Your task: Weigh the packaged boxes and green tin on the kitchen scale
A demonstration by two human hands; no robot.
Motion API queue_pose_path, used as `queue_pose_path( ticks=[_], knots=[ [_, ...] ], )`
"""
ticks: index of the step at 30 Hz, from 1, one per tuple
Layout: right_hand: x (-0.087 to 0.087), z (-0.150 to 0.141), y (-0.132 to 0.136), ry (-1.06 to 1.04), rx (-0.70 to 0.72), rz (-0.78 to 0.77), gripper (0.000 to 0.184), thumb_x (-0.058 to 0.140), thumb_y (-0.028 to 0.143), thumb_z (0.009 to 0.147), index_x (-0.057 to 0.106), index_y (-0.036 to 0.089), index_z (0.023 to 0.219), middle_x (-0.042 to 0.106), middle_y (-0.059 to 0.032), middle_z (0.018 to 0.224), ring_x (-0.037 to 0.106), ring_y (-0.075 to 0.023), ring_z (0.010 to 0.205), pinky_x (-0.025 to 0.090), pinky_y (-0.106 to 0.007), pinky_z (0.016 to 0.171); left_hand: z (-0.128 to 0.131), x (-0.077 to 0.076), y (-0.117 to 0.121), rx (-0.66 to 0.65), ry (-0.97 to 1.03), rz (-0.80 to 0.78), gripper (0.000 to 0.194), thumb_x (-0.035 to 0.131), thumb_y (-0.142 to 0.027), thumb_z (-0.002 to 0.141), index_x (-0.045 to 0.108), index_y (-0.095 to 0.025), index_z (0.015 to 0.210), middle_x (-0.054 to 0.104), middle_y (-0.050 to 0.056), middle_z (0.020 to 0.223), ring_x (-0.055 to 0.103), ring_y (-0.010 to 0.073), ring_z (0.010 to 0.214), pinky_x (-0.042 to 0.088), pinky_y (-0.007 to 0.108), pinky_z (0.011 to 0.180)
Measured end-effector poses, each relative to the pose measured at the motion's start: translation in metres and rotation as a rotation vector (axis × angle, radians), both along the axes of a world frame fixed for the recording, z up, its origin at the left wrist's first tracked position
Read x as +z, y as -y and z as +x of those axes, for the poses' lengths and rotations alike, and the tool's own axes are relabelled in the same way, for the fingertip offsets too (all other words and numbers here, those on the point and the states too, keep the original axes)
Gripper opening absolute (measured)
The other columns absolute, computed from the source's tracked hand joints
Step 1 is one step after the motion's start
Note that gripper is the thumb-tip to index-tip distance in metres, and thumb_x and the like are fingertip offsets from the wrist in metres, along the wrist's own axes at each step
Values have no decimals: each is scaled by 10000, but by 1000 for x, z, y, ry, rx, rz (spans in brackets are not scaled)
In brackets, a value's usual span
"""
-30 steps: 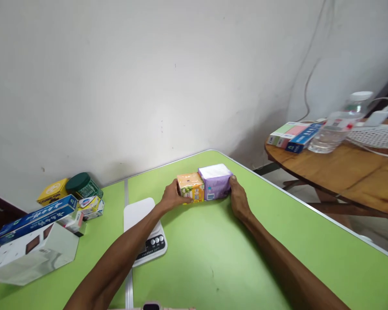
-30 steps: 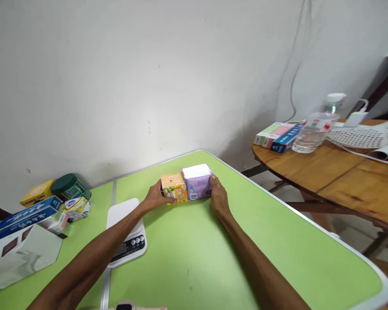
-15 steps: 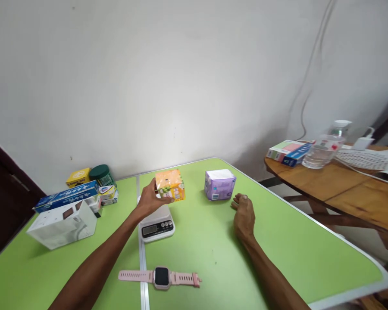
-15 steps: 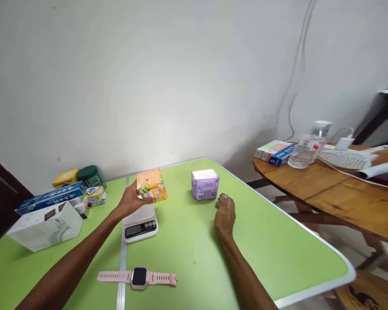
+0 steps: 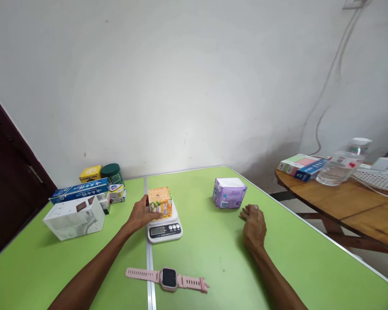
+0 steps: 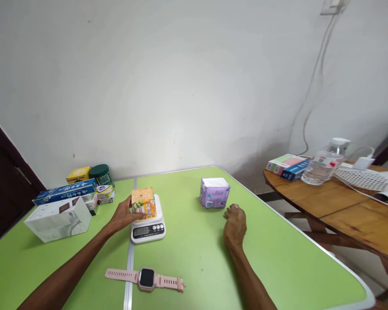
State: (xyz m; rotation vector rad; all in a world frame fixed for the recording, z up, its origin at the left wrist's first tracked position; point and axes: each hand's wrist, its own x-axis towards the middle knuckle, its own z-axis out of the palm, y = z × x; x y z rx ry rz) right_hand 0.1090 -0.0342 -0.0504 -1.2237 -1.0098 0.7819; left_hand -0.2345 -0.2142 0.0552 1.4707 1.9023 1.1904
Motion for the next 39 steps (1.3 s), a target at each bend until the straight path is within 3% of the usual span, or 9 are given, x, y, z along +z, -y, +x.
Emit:
queue_pose_path(
  ticks=[6,9,11,15,23,27,32,36,39],
  knots=[
    [9,-2,5,-64,-6,-51,662,425,841,859,587,213,992,639,-58,991,647,-229,875,530,-467,922,2,-2,5,20,-25,3,720,901,-380,632,587,-202,1255,725,134,1307,684,335,1206,524,491,1054],
    [12,-3,8,-66,-2,-49,677,425,852,844,584,211,992,648,-65,994,654,-236,883,540,-461,895,-2,-7,17,66,1,63,971,920,-442,617,475,-171,1437,551,204,1537,535,363,1426,407,517,1197],
    [14,-4,11,-58,-1,-46,666,431,843,848,586,210,990,658,-67,998,658,-232,872,545,-447,870,-11,-13,28,117,69,90,971,847,-545,723,408,-166,1501,460,229,1607,468,356,1490,362,519,1233],
    [20,-7,21,-16,-53,-57,621,418,813,882,589,217,912,641,-31,855,631,-205,753,539,-412,789,-35,-35,52,211,240,76,820,640,-720,864,463,-172,1448,526,238,1548,547,354,1429,401,533,1206],
    [29,-26,48,105,-15,30,654,387,834,895,607,225,802,583,0,691,564,-192,667,484,-355,668,-67,-72,73,292,541,109,730,672,-776,804,623,-160,1192,708,192,1318,696,319,1249,484,482,1167],
    [32,-44,65,176,78,96,674,383,839,904,632,218,817,610,-22,707,581,-209,693,494,-368,694,-61,-62,73,248,420,39,733,720,-725,792,619,-156,1244,682,193,1358,655,325,1301,458,489,1175],
    [57,-88,87,215,413,188,601,398,734,978,689,208,958,707,-74,873,661,-243,823,546,-382,742,-36,-33,50,187,179,106,866,846,-600,717,523,-196,1412,586,205,1486,598,340,1356,448,519,1152],
    [80,-129,96,279,690,182,528,491,645,980,657,230,1261,718,-130,1283,680,-289,1126,571,-438,891,-14,-12,22,74,-1,130,977,938,-465,626,510,-208,1465,538,187,1539,502,374,1434,353,547,1209],
    [83,-149,92,385,840,181,758,689,616,846,510,256,1488,553,-148,1540,610,-324,1281,568,-473,936,-6,-6,7,26,-69,115,838,944,-384,604,604,-199,1348,650,159,1377,594,361,1283,427,518,1131]
  ],
)
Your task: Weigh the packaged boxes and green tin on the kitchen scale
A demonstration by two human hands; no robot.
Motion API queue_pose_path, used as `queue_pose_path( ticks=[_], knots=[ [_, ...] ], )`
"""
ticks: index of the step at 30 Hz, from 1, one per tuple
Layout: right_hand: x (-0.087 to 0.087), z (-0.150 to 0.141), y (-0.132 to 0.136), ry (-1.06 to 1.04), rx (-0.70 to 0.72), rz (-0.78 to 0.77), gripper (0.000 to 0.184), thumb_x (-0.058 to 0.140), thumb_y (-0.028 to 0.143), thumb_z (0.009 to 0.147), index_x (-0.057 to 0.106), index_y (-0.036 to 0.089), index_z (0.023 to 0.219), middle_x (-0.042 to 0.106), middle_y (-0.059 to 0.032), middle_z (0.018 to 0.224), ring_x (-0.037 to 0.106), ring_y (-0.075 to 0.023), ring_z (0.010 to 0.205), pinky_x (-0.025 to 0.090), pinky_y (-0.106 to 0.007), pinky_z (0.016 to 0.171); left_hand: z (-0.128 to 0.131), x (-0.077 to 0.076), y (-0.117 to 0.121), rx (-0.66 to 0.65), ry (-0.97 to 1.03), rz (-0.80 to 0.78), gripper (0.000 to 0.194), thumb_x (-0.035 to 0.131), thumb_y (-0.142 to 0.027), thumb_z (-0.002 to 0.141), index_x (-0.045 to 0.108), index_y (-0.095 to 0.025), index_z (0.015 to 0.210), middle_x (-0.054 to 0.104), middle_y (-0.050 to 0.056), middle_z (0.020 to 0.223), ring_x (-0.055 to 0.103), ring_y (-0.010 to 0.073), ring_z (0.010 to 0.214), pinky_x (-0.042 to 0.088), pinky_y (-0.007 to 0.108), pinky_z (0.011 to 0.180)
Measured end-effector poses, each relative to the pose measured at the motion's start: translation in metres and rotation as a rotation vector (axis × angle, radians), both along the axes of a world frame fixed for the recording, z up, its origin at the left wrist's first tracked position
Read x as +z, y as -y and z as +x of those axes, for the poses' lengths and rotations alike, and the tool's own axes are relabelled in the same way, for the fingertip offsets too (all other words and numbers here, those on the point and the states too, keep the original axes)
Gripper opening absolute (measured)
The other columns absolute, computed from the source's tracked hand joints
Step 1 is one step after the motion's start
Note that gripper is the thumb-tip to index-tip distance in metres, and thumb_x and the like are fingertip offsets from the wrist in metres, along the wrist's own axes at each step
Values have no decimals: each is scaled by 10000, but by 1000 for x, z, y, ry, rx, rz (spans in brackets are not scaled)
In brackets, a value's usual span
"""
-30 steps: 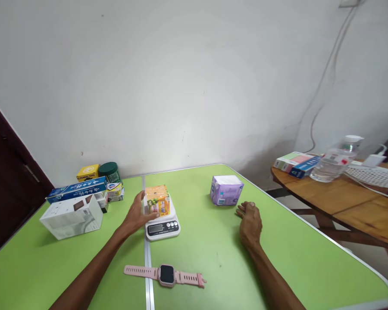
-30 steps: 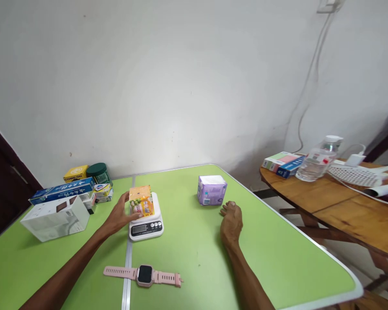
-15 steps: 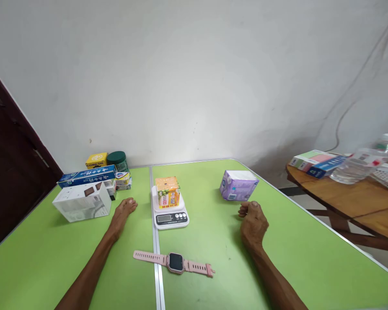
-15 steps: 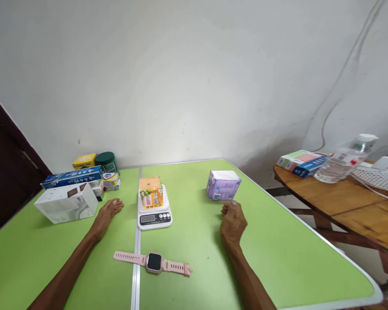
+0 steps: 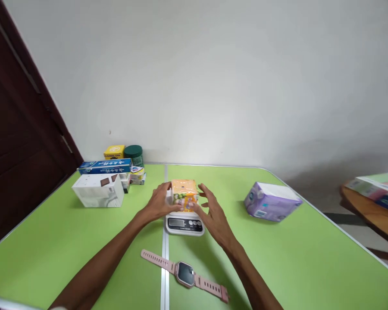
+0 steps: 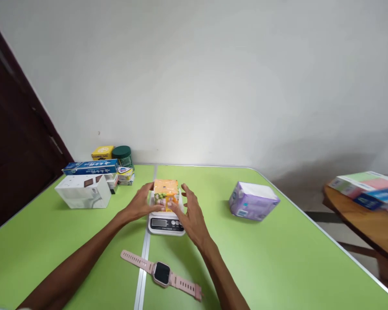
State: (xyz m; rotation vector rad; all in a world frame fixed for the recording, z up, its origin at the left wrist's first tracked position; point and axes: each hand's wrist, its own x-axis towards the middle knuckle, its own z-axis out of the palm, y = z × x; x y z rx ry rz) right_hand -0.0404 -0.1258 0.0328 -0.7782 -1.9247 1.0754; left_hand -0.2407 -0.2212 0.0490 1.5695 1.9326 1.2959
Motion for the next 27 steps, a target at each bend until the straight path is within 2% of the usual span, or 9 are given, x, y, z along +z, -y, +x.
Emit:
queue_pose_path(
  ticks=[3,6,9,12,15,18,23,27],
  knots=[
    [-6,-13,-15,77,12,-1,932,805,581,704,489,255,1518,578,-162,1502,624,-347,1240,558,-497,944,1,-3,-7,-16,13,-7,681,921,-404,634,654,-205,1229,711,110,1180,651,309,1101,507,439,992],
    [-8,-22,-30,115,4,-7,889,819,573,654,558,258,1443,682,-136,1346,680,-326,1074,566,-480,874,-1,-7,-9,-24,50,1,660,921,-417,627,654,-206,1192,708,89,1127,650,277,1032,519,386,911],
    [1,-29,-29,113,10,27,821,815,582,631,601,265,1357,722,-97,1246,688,-303,1013,566,-446,822,-4,-6,-3,-15,63,11,677,914,-419,634,642,-193,1211,696,105,1162,638,280,1044,513,376,883],
    [18,-41,-12,75,45,52,758,816,553,638,612,270,1311,724,-92,1225,683,-300,1047,573,-416,798,-13,3,15,1,67,64,710,907,-431,657,633,-190,1265,688,120,1222,627,292,1097,508,385,923],
    [32,-66,15,50,123,24,721,835,497,643,612,256,1285,722,-104,1216,690,-297,1031,585,-403,784,-31,11,49,47,83,102,737,896,-425,691,621,-203,1338,680,122,1291,626,291,1143,504,385,968],
    [34,-103,48,54,252,-44,698,849,460,643,611,247,1263,735,-95,1176,703,-299,1006,594,-408,783,-54,11,96,162,129,78,772,891,-400,696,606,-214,1389,662,128,1359,630,297,1175,531,364,924],
    [11,-177,114,59,467,-100,726,863,340,636,589,213,1297,703,-113,1237,681,-319,1087,591,-468,881,-94,-5,185,345,256,53,804,885,-405,698,583,-214,1419,670,123,1394,635,321,1244,560,388,942],
    [-6,-233,166,27,531,-70,664,836,211,658,598,208,1277,679,-110,1243,650,-319,1123,552,-494,977,-126,-9,237,488,346,68,860,935,-466,584,631,-184,1337,712,131,1335,658,355,1235,552,456,1030]
  ],
)
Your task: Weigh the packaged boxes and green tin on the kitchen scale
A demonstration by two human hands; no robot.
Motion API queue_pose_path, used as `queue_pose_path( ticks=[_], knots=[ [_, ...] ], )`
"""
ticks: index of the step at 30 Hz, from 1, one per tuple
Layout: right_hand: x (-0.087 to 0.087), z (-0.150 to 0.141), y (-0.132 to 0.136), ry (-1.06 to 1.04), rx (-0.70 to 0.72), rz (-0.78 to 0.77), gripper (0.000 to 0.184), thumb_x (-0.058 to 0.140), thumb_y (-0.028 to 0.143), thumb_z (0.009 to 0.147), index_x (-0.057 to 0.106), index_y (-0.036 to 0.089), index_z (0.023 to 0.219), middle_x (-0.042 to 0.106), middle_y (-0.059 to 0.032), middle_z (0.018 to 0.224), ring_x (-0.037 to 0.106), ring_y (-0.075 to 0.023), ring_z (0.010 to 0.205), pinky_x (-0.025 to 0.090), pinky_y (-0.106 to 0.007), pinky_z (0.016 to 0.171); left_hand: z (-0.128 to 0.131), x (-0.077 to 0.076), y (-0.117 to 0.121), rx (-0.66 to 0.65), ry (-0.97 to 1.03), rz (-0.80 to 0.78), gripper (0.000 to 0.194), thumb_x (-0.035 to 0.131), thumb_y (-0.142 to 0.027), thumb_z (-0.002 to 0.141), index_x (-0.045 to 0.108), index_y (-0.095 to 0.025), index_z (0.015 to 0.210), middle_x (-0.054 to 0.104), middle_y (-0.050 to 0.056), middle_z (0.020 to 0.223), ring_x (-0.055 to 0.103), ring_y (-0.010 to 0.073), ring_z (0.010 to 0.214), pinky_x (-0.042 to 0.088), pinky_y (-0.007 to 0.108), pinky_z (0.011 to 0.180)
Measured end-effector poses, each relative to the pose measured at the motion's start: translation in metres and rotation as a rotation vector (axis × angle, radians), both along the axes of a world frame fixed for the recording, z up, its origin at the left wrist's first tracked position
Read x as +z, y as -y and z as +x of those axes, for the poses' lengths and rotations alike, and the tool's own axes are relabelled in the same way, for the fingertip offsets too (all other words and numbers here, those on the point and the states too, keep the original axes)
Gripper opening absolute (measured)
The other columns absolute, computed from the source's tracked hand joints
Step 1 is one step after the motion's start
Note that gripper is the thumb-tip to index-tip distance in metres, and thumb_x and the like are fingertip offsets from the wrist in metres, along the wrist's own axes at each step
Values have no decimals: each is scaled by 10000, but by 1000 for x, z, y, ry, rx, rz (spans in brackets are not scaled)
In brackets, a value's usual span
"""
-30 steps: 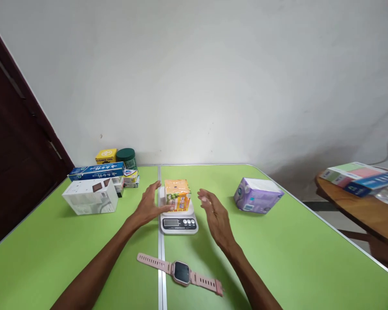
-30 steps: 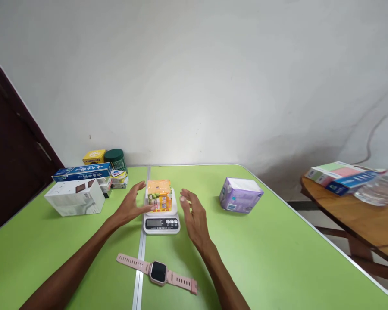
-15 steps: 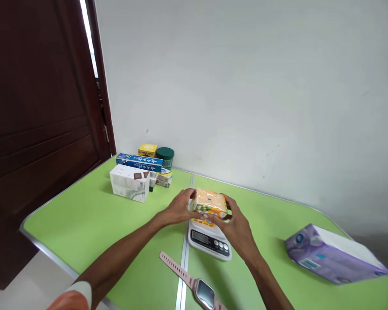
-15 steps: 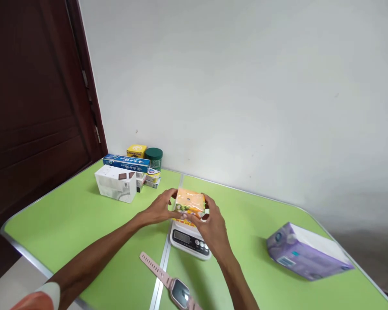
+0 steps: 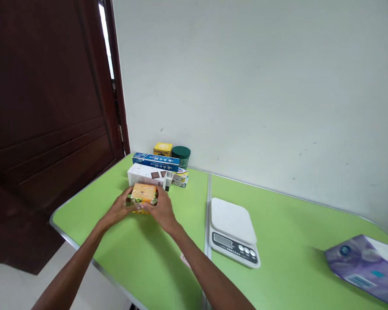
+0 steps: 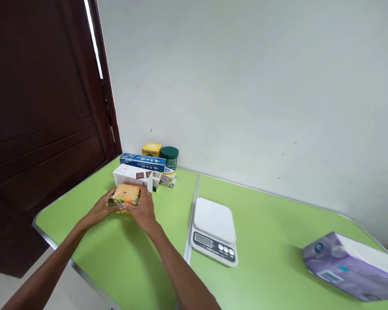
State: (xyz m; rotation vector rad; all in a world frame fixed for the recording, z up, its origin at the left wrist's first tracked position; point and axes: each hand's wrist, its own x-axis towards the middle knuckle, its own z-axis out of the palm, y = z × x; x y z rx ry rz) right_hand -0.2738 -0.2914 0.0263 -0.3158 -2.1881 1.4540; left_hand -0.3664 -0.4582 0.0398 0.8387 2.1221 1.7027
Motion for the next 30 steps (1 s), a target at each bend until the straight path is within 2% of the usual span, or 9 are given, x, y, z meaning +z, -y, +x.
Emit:
queue_pose_path(
  ticks=[3,7,11,14,18,21,25,28,30],
  knots=[
    [-5,-31,26,2,-14,63,637,836,184,675,599,194,1267,668,-120,1255,603,-338,1195,497,-517,1057,-21,0,20,18,66,-9,889,939,-521,549,635,-186,1315,737,126,1287,689,350,1182,533,497,1071],
    [-8,-51,43,53,-82,118,667,850,199,702,582,147,1310,641,-165,1310,548,-362,1272,448,-527,1114,-40,-3,28,-62,97,-12,949,908,-571,604,586,-164,1398,709,152,1346,682,348,1210,494,521,1126],
    [-11,-50,47,49,-89,153,666,824,206,754,563,150,1364,632,-164,1339,546,-352,1293,444,-527,1134,-47,-9,33,-60,80,-47,1027,905,-613,591,541,-152,1434,694,178,1363,677,363,1222,497,540,1129],
    [-10,-30,37,21,-30,158,723,837,228,761,549,188,1423,637,-139,1352,593,-337,1261,506,-518,1090,-42,-11,39,48,29,-128,1113,885,-653,579,472,-151,1483,647,214,1406,673,384,1229,521,577,1098],
    [3,31,0,-95,-26,129,666,799,362,838,566,250,1451,647,-117,1355,680,-302,1101,627,-470,877,-17,-1,38,427,-366,-178,1085,779,-697,674,421,-140,1534,506,244,1514,640,419,1246,511,656,1071],
    [17,100,-50,-195,-200,109,504,694,404,934,598,272,1411,673,-98,1300,687,-270,1075,634,-451,846,20,16,14,558,-643,-70,904,696,-632,805,454,-130,1518,531,216,1465,640,376,1216,496,618,1102],
    [15,211,-132,-305,-677,230,466,613,516,969,617,238,1344,643,-141,1306,643,-304,1133,605,-506,896,93,28,-50,335,-706,60,731,687,-547,866,507,-153,1455,589,180,1395,617,347,1221,506,574,1091],
    [-8,286,-191,-262,-1175,352,862,664,684,869,448,145,1507,484,-240,1478,445,-415,1389,431,-654,1112,155,24,-103,34,-598,119,629,671,-463,920,483,-206,1462,600,161,1400,643,313,1182,545,535,1037],
    [-26,320,-224,-191,-1393,319,1162,699,784,764,279,84,1591,327,-307,1581,269,-478,1498,274,-715,1190,197,18,-135,-166,-511,144,600,664,-413,937,462,-231,1472,572,158,1450,624,308,1242,538,516,1052]
  ],
)
